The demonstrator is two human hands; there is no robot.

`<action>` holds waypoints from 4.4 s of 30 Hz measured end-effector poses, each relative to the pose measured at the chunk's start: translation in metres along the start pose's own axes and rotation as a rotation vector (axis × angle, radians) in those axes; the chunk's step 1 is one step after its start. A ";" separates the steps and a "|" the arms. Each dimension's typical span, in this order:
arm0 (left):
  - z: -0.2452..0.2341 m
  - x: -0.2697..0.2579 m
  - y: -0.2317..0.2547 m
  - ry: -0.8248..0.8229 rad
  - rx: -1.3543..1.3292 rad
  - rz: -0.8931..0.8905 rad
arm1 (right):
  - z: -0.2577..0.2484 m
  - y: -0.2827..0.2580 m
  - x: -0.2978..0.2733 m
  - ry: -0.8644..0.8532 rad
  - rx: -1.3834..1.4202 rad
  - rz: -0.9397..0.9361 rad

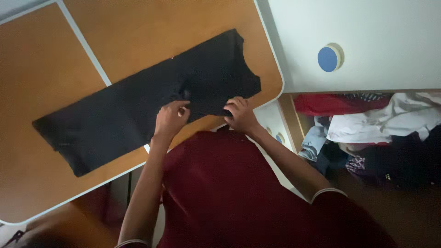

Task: The person folds a black t-shirt on a wooden table. They smooth the fabric, fold the sides inward, and then fold the shirt in half multiple times to create a compact bundle.

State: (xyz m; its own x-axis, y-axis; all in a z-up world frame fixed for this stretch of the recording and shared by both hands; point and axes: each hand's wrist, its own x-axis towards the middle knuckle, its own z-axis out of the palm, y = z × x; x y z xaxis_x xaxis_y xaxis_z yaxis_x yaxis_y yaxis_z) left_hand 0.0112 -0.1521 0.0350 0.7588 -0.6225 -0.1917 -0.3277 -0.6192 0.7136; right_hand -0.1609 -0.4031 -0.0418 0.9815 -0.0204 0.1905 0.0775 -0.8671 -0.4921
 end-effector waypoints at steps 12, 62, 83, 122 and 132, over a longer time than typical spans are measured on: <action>-0.015 0.074 -0.013 0.252 -0.063 0.032 | -0.014 0.028 0.113 0.212 0.398 0.301; 0.027 0.024 0.007 0.362 -0.102 -0.485 | 0.002 0.039 0.091 0.105 0.577 0.893; 0.012 0.016 -0.025 0.278 -0.072 -0.276 | -0.009 0.043 0.097 0.101 0.601 0.963; 0.065 0.010 -0.001 -0.216 0.569 -0.193 | 0.022 0.043 0.142 -0.227 -0.331 0.087; 0.066 0.016 -0.011 -0.207 0.529 -0.165 | 0.024 0.011 0.166 -0.310 -0.404 0.092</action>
State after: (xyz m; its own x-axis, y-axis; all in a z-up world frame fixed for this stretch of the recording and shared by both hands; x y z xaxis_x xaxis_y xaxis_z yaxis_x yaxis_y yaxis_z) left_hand -0.0106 -0.1865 -0.0209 0.7153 -0.5450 -0.4375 -0.4912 -0.8373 0.2400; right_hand 0.0071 -0.4044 -0.0360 0.9917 -0.0101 -0.1285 -0.0251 -0.9930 -0.1156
